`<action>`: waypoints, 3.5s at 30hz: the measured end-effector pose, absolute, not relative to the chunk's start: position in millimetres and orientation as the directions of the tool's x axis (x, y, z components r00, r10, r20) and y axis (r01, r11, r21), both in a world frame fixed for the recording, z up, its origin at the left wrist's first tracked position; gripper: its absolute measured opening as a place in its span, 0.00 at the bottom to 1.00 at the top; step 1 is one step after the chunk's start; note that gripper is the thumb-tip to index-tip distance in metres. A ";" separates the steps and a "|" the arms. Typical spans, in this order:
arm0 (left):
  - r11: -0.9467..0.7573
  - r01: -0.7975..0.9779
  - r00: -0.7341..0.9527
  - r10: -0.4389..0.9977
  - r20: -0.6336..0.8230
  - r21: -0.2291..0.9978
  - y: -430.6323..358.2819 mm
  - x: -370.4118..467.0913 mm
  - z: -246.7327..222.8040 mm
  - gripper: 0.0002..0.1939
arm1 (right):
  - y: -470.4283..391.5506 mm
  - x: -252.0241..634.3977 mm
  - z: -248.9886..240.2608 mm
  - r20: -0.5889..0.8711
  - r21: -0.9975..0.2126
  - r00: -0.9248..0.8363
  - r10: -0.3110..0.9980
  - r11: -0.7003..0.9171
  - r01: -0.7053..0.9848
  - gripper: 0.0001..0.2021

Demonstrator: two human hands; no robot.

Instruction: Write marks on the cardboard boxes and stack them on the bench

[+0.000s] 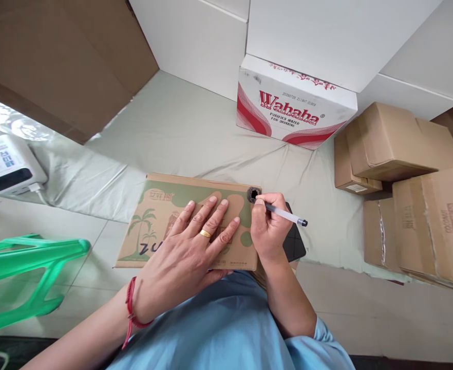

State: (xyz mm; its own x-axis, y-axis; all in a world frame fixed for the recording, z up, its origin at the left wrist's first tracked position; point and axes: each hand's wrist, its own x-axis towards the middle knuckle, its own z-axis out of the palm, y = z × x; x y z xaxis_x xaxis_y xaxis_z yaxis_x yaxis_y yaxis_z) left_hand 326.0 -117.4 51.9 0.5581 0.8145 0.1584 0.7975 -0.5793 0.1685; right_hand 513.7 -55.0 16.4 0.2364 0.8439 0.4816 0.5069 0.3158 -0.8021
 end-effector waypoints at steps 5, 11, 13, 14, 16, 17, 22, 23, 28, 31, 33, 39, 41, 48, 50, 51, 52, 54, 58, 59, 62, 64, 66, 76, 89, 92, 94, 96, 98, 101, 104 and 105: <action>-0.580 0.798 0.559 0.814 0.159 0.164 -117.4 325.6 52.5 0.49 | -53.3 513.6 15.4 0.427 -0.842 0.210 0.879 0.302 0.447 0.06; -0.582 0.797 0.562 0.812 0.156 0.161 -117.0 326.2 51.8 0.49 | -52.8 512.7 18.8 0.471 -0.803 0.222 0.854 0.312 0.508 0.07; -0.580 0.798 0.559 0.814 0.157 0.162 -117.0 326.1 51.4 0.50 | -52.9 513.0 19.6 0.486 -0.792 0.229 0.843 0.315 0.523 0.07; -0.580 0.798 0.559 0.814 0.156 0.163 -117.0 326.1 51.3 0.49 | -53.1 513.3 19.6 0.492 -0.787 0.234 0.838 0.314 0.531 0.07; -0.581 0.797 0.561 0.813 0.155 0.165 -117.1 325.8 51.4 0.49 | -53.8 513.7 19.1 0.501 -0.775 0.252 0.828 0.300 0.556 0.07; -0.582 0.796 0.561 0.813 0.155 0.166 -117.1 325.7 51.6 0.49 | -54.4 513.7 18.6 0.505 -0.769 0.264 0.822 0.290 0.569 0.07; -0.581 0.798 0.560 0.813 0.160 0.159 -116.9 325.4 51.3 0.51 | -59.2 512.2 14.0 0.573 -0.740 0.364 0.734 0.273 0.614 0.07; -0.582 0.798 0.561 0.813 0.158 0.157 -116.8 325.3 50.9 0.52 | -60.2 513.0 12.4 0.602 -0.728 0.374 0.706 0.292 0.620 0.07; -0.594 0.790 0.576 0.804 0.149 0.150 -117.2 323.5 49.2 0.52 | -63.8 542.3 1.4 0.712 -0.601 0.261 0.652 0.373 0.707 0.09; -0.602 0.783 0.584 0.798 0.147 0.156 -117.7 322.5 48.6 0.50 | -70.7 588.2 -5.2 0.655 -0.510 0.196 0.730 0.235 0.827 0.13; -0.601 0.783 0.584 0.799 0.143 0.160 -117.8 322.3 48.2 0.50 | -79.4 626.9 -8.6 0.537 -0.406 0.164 0.827 0.083 0.910 0.16; -0.604 0.783 0.586 0.797 0.148 0.150 -116.4 321.7 46.9 0.51 | -99.6 723.2 -17.0 -0.038 0.088 0.340 0.940 -0.336 0.938 0.17; -0.600 0.787 0.582 0.799 0.149 0.146 -116.5 321.0 46.9 0.51 | -97.6 737.2 -17.9 -0.119 0.118 0.380 0.917 -0.367 0.923 0.21; -0.593 0.791 0.571 0.804 0.168 0.148 -117.9 318.9 46.4 0.47 | -119.0 711.1 -19.6 0.000 -0.116 0.373 0.928 -0.371 0.921 0.28; -0.591 0.793 0.566 0.805 0.179 0.151 -117.6 318.9 45.3 0.46 | -138.6 685.0 -29.0 0.003 -0.148 0.238 0.971 -0.235 0.961 0.27; -0.589 0.794 0.563 0.806 0.183 0.152 -117.3 319.0 44.7 0.45 | -148.0 671.3 -35.3 0.003 -0.147 0.177 0.984 -0.174 0.974 0.30; -0.587 0.795 0.561 0.807 0.185 0.153 -117.1 319.2 44.3 0.45 | -156.1 658.2 -41.9 0.012 -0.146 0.134 0.991 -0.131 0.981 0.33; -0.586 0.795 0.560 0.808 0.183 0.153 -116.9 320.0 44.3 0.44 | -166.4 636.7 -54.5 0.050 -0.132 0.111 0.993 -0.104 0.986 0.37; -0.577 0.802 0.556 0.816 0.157 0.156 -117.3 324.1 47.4 0.45 | -163.7 617.8 -68.8 0.124 -0.117 0.161 0.979 -0.147 0.982 0.37; -0.564 0.811 0.546 0.825 0.145 0.158 -117.3 326.3 48.4 0.46 | -160.3 616.8 -69.7 0.126 -0.122 0.179 0.976 -0.164 0.979 0.36; -0.512 0.844 0.500 0.859 0.113 0.157 -115.8 336.0 51.3 0.47 | -150.5 616.8 -67.5 0.074 -0.140 0.237 0.969 -0.225 0.964 0.38; -0.490 0.858 0.481 0.872 0.093 0.152 -113.5 343.4 52.9 0.46 | -146.9 617.1 -63.0 0.019 -0.163 0.258 0.966 -0.252 0.954 0.40; -0.481 0.863 0.475 0.877 0.076 0.153 -110.5 348.3 54.8 0.45 | -145.6 617.1 -56.7 -0.037 -0.208 0.277 0.960 -0.278 0.938 0.40; -0.538 0.767 0.548 0.833 0.079 0.351 -101.7 298.1 65.0 0.39 | -133.9 633.5 -24.2 -0.345 -0.569 0.287 0.894 -0.442 0.693 0.43; -0.637 0.757 0.619 0.770 0.156 0.146 -111.4 289.5 42.5 0.34 | -130.3 525.1 47.3 0.275 -0.785 0.327 0.904 0.014 0.619 0.42; -0.613 0.778 0.595 0.789 0.152 0.137 -114.2 291.3 42.7 0.35 | -128.0 507.5 42.6 0.364 -0.740 0.313 0.877 0.067 0.670 0.41; -0.603 0.785 0.584 0.797 0.157 0.140 -115.3 290.9 42.1 0.35 | -128.7 503.2 41.7 0.393 -0.708 0.302 0.868 0.076 0.703 0.41; -0.605 0.784 0.584 0.795 0.164 0.138 -114.9 290.2 41.1 0.35 | -130.2 501.4 42.1 0.414 -0.677 0.284 0.865 0.084 0.731 0.42; -0.613 0.779 0.591 0.788 0.171 0.130 -113.3 289.7 40.2 0.35 | -131.6 499.8 42.6 0.425 -0.659 0.265 0.866 0.095 0.747 0.42; -0.618 0.775 0.595 0.784 0.177 0.128 -110.9 290.0 40.1 0.35 | -132.6 496.8 42.3 0.413 -0.657 0.245 0.877 0.100 0.747 0.42; -0.609 0.779 0.583 0.792 0.181 0.149 -110.4 290.5 40.9 0.35 | -132.8 493.5 41.6 0.390 -0.665 0.238 0.889 0.094 0.741 0.43; -0.608 0.779 0.582 0.793 0.183 0.156 -110.5 290.5 41.2 0.35 | -132.9 492.8 41.4 0.392 -0.668 0.239 0.888 0.096 0.738 0.43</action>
